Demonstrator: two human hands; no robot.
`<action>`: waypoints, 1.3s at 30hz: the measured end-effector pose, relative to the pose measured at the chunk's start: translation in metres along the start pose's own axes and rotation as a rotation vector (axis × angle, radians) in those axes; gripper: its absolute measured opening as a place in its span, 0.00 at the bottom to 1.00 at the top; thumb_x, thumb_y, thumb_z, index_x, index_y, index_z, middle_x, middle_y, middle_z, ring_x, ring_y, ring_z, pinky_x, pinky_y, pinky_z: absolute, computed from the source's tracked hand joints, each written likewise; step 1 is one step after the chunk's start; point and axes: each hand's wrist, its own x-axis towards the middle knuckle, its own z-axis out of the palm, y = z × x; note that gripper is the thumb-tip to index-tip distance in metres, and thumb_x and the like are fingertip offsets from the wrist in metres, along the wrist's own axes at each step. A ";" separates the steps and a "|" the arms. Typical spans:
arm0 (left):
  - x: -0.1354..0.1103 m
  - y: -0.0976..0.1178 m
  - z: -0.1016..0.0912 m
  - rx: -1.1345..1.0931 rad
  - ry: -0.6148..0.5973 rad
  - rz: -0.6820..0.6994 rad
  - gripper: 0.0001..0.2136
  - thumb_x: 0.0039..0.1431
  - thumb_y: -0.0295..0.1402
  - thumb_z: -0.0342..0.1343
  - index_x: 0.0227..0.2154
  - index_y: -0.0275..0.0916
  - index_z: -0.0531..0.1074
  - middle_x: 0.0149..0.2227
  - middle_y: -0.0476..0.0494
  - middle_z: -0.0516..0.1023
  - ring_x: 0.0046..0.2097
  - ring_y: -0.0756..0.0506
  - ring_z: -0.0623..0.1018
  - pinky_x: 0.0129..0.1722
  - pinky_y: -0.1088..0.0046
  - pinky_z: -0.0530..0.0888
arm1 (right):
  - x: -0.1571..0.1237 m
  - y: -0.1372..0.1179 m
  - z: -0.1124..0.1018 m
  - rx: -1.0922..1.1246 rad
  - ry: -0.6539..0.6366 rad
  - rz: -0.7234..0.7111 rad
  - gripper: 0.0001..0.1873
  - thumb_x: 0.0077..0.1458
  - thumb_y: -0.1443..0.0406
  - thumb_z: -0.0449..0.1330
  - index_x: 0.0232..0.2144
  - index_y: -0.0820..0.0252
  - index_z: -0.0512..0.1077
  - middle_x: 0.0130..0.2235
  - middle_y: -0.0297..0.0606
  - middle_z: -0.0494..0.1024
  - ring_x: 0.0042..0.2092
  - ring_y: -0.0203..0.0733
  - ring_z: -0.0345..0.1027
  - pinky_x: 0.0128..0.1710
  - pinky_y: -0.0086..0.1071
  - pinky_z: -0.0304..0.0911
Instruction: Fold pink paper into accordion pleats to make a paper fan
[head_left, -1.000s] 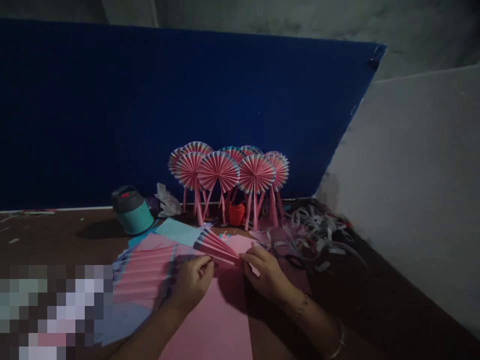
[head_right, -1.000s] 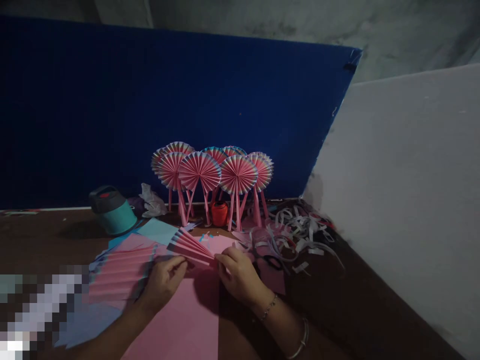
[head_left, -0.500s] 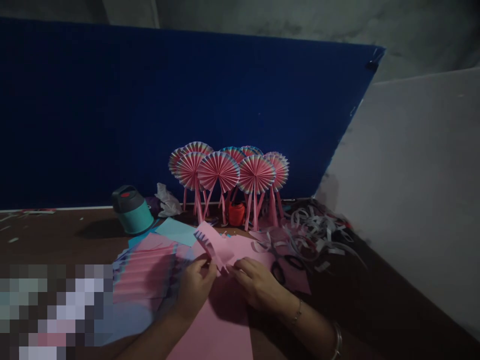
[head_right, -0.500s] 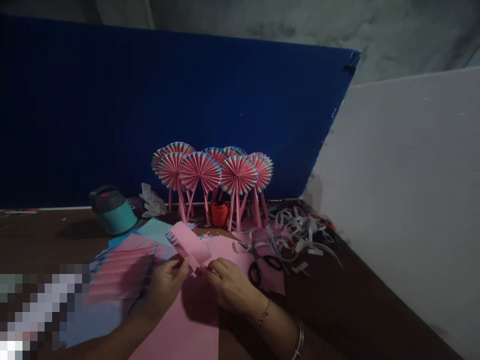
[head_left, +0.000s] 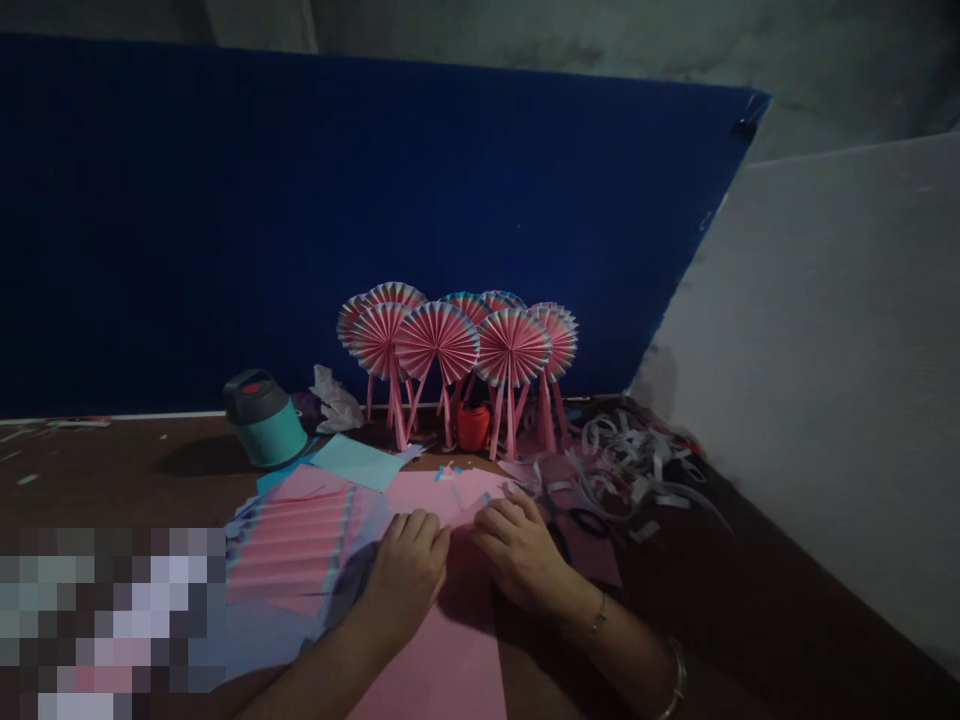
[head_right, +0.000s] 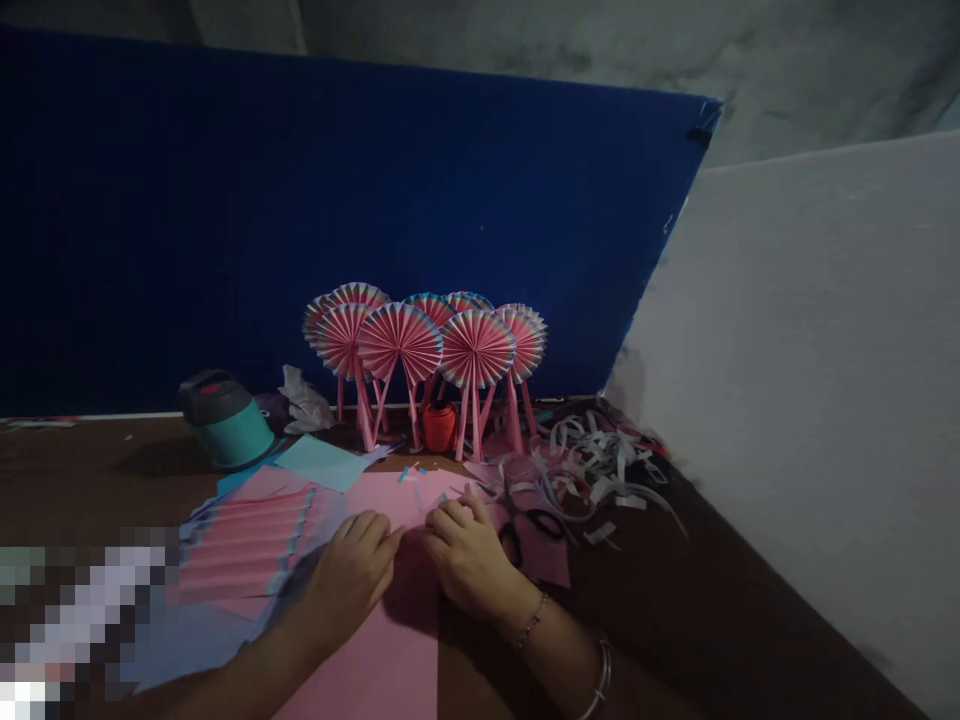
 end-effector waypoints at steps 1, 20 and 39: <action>0.000 0.000 0.000 -0.008 -0.018 -0.006 0.10 0.59 0.26 0.49 0.41 0.38 0.72 0.38 0.41 0.73 0.42 0.40 0.69 0.41 0.60 0.67 | 0.000 0.001 0.000 -0.003 -0.066 0.012 0.08 0.59 0.70 0.53 0.35 0.58 0.72 0.36 0.37 0.76 0.41 0.41 0.64 0.50 0.40 0.49; -0.002 -0.037 0.009 -0.679 -0.044 -0.239 0.09 0.57 0.25 0.48 0.33 0.39 0.74 0.37 0.44 0.77 0.42 0.46 0.74 0.44 0.71 0.67 | -0.005 0.021 0.009 0.517 -0.021 0.295 0.08 0.59 0.70 0.53 0.30 0.60 0.71 0.33 0.37 0.75 0.37 0.38 0.69 0.50 0.39 0.59; 0.003 -0.039 0.019 -0.642 -0.049 -0.256 0.12 0.59 0.28 0.47 0.33 0.39 0.76 0.37 0.42 0.77 0.43 0.45 0.74 0.45 0.69 0.67 | 0.004 0.022 0.015 0.498 0.001 0.501 0.04 0.50 0.71 0.60 0.25 0.61 0.72 0.28 0.35 0.76 0.32 0.38 0.68 0.39 0.33 0.61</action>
